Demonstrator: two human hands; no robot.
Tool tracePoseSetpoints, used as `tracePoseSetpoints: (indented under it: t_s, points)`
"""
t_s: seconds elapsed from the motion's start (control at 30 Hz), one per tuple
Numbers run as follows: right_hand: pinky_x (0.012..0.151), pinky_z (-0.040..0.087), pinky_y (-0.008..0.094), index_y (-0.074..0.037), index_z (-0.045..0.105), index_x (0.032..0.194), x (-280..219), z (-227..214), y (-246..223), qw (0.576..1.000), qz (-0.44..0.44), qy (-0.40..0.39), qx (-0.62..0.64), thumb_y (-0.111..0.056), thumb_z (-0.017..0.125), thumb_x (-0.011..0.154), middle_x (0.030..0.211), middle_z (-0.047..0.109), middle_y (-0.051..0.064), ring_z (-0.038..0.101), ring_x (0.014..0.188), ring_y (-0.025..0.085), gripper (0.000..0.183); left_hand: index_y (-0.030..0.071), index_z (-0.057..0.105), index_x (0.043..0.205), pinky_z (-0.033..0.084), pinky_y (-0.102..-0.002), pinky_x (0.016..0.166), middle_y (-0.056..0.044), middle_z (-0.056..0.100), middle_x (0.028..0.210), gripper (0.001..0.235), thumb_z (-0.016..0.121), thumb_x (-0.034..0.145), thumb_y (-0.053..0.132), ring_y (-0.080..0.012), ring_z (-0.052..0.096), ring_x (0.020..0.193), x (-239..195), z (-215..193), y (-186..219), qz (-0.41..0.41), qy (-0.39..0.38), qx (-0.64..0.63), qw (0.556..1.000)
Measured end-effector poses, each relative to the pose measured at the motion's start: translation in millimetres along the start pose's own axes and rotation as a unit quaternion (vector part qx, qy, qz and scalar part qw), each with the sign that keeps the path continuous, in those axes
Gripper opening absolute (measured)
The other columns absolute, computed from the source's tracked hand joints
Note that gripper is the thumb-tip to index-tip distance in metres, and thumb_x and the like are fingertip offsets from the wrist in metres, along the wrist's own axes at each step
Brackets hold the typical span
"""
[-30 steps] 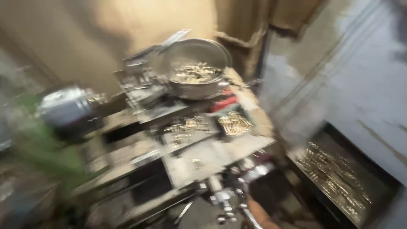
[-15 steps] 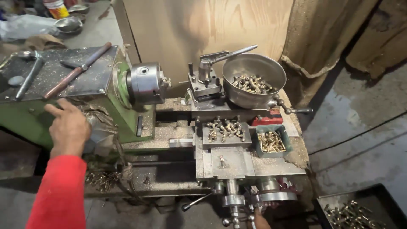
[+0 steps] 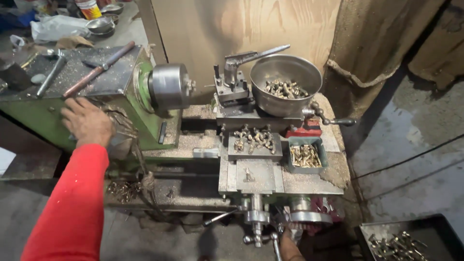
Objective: The person operates a metal lathe to machine small metal parts. They repeatedly pick up parts from a container, secure them in the lathe chuck, run the machine, and then remove the finished parts, placing them into a tray.
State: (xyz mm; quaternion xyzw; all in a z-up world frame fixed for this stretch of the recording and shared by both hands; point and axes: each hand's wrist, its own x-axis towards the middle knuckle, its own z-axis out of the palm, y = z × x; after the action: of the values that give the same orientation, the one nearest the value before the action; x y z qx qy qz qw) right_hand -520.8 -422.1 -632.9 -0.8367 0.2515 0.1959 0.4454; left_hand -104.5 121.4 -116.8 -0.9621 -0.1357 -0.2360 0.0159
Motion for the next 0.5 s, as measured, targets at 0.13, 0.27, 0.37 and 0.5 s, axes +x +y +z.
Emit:
tracePoseSetpoints:
  t_s: [0.13, 0.27, 0.37, 0.5]
  points:
    - [0.101, 0.052, 0.046, 0.003, 0.003, 0.157, -0.3, -43.8, -71.0, 0.995, -0.023, -0.01, -0.102, -0.018, 0.049, 0.098, 0.122, 0.066, 0.033, 0.068, 0.116, 0.041, 0.078, -0.015, 0.03, 0.16, 0.022, -0.074, 0.114, -0.038, 0.033, 0.164, 0.088, 0.057, 0.103, 0.046, -0.0559, 0.027, 0.152, -124.0, -14.0, 68.1, 0.166, 0.099, 0.06, 0.979]
    - [0.098, 0.052, 0.048, 0.004, 0.019, 0.149, -15.2, -50.0, -78.6, 0.991, -0.063, -0.009, -0.115, -0.02, 0.064, 0.093, 0.122, 0.066, 0.032, 0.066, 0.118, 0.044, 0.075, -0.021, 0.01, 0.145, 0.023, -0.07, 0.112, -0.045, 0.017, 0.152, 0.152, 0.083, 0.058, 0.079, -0.0576, 0.02, 0.145, -341.3, -52.8, 179.7, 0.122, -0.222, -0.234, 0.939]
    - [0.092, 0.055, 0.048, 0.006, 0.01, 0.15, -35.0, -58.8, -103.7, 0.991, -0.089, 0.005, -0.102, -0.019, 0.066, 0.092, 0.117, 0.066, 0.033, 0.068, 0.112, 0.043, 0.084, -0.01, 0.007, 0.149, 0.044, -0.043, 0.113, -0.029, 0.041, 0.144, 0.138, 0.091, 0.062, 0.058, -0.0359, 0.05, 0.134, -430.4, -61.7, 207.3, 0.05, -0.487, -0.482, 0.726]
    - [0.07, 0.058, 0.046, 0.007, -0.004, 0.154, -84.0, -80.9, -167.5, 0.998, -0.017, -0.001, -0.068, -0.019, 0.065, 0.092, 0.095, 0.073, 0.029, 0.075, 0.084, 0.037, 0.096, -0.011, 0.008, 0.146, 0.047, -0.042, 0.111, -0.026, 0.054, 0.133, 0.119, 0.085, 0.07, 0.04, -0.0332, 0.056, 0.126, -453.9, -38.5, 209.1, 0.005, -0.499, -0.652, 0.571]
